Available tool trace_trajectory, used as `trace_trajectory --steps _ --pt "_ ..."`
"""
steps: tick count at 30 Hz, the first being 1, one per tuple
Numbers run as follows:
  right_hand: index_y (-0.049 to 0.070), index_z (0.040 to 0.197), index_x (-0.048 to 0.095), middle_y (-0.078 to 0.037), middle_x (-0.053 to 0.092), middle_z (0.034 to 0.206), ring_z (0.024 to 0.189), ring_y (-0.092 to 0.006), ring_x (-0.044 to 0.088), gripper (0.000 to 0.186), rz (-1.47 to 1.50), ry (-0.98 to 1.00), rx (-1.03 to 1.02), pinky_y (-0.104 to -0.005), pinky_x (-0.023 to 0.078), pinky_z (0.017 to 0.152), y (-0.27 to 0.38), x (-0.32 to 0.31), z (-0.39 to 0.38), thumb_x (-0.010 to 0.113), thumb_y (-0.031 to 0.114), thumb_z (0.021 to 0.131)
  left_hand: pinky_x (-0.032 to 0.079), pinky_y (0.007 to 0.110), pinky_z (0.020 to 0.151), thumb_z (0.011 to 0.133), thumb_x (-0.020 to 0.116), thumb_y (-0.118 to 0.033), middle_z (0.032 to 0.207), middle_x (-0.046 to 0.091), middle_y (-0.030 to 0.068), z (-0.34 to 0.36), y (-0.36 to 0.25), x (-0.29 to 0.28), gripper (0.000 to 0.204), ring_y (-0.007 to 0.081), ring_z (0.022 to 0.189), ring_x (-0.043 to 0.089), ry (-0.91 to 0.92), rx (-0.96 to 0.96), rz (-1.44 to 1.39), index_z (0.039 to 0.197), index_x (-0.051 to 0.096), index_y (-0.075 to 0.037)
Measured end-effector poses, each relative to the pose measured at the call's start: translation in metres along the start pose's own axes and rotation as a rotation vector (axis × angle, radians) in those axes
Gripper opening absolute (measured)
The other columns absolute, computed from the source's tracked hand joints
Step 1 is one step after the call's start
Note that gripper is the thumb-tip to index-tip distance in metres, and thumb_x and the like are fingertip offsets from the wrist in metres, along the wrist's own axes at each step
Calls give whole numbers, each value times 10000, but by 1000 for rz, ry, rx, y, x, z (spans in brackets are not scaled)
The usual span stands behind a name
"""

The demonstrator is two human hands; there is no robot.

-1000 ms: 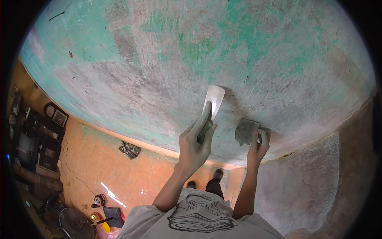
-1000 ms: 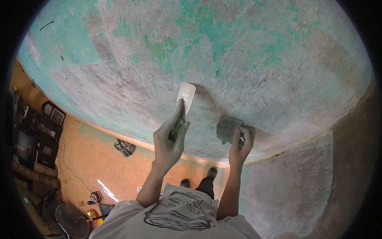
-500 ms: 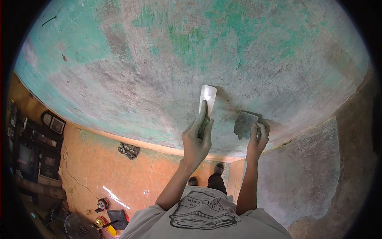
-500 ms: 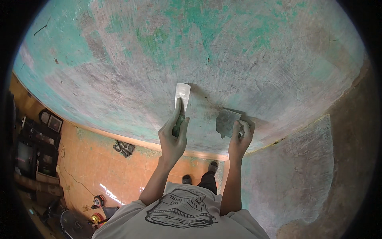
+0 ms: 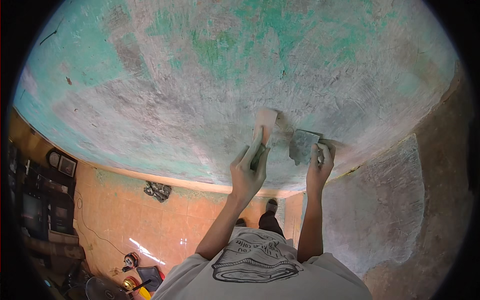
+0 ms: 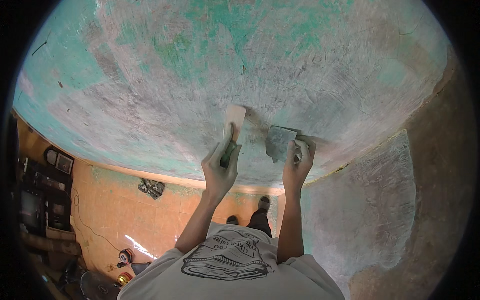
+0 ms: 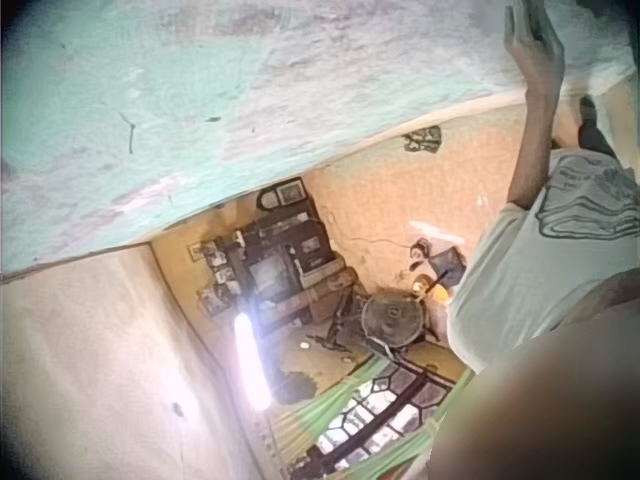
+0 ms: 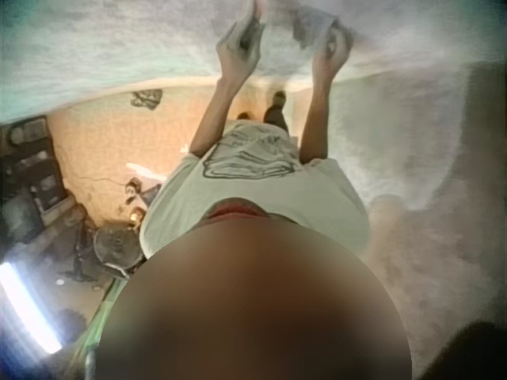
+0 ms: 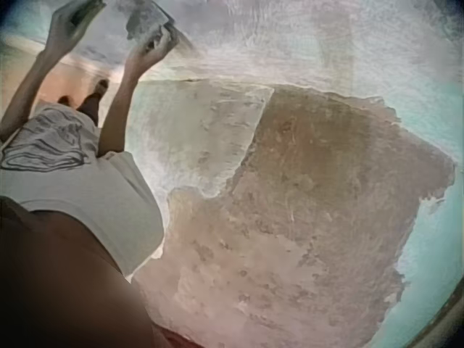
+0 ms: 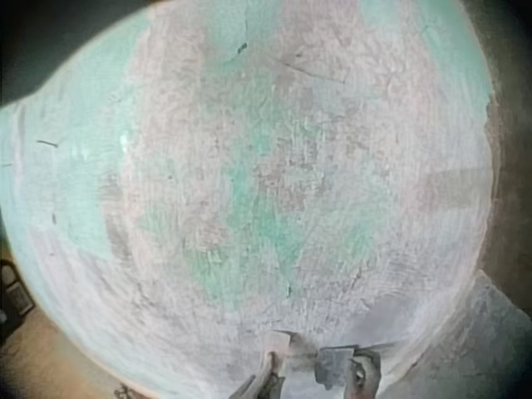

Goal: Patching and smoothing a wall using a putty knife and a hawk.

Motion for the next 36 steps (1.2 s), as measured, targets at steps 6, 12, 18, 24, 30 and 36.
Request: trace_trajectory --steps 6,12,18,24,30,36 --pt "15 1055 666 -26 529 1140 836 -81 512 171 -11 8 1 -241 420 627 0 -1 2 636 183 1058 460 263 601 927 719 62 810 653 85 -1 1 4 579 110 661 516 -5 29 5 1481 603 -62" --pt "9 1037 660 -30 519 1118 838 -80 518 167 -26 12 28 -247 430 631 0 -2 1 637 174 1053 447 259 593 939 709 60 783 618 68 -11 8 7 567 94 658 480 -2 -13 -13 1480 606 -72" --pt "8 1045 666 -38 529 1142 830 -77 521 161 -22 6 2 -250 431 623 3 -2 -1 642 167 1050 443 256 600 945 706 49 783 618 72 -16 12 9 571 96 667 469 24 -63 -16 1488 603 -94" --pt "11 1051 664 -18 565 1118 811 -74 522 156 9 83 56 -235 408 620 -8 -1 -25 653 166 1043 451 267 629 976 688 -4 830 618 81 -49 33 5 561 140 681 495 153 -130 -49 1515 576 -115" --pt "-5 1007 633 1 591 1028 806 -68 523 98 245 393 258 -227 411 678 -20 31 -75 662 88 1020 465 301 714 1023 638 -66 953 598 87 -83 63 -7 444 148 768 519 409 -251 -121 1464 589 -53" --pt "-56 984 666 -58 614 1019 854 -100 578 71 384 558 357 -271 503 735 -25 61 -114 683 13 978 445 289 685 1046 636 -144 979 621 74 -123 85 2 286 140 741 504 332 -441 -416 1272 643 31"
Point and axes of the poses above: each hand's wrist, its own z-axis towards the middle knuckle, its own x-axis out of the palm, y = z × x, the point moved 9 cm from there along z, towards the middle knuckle
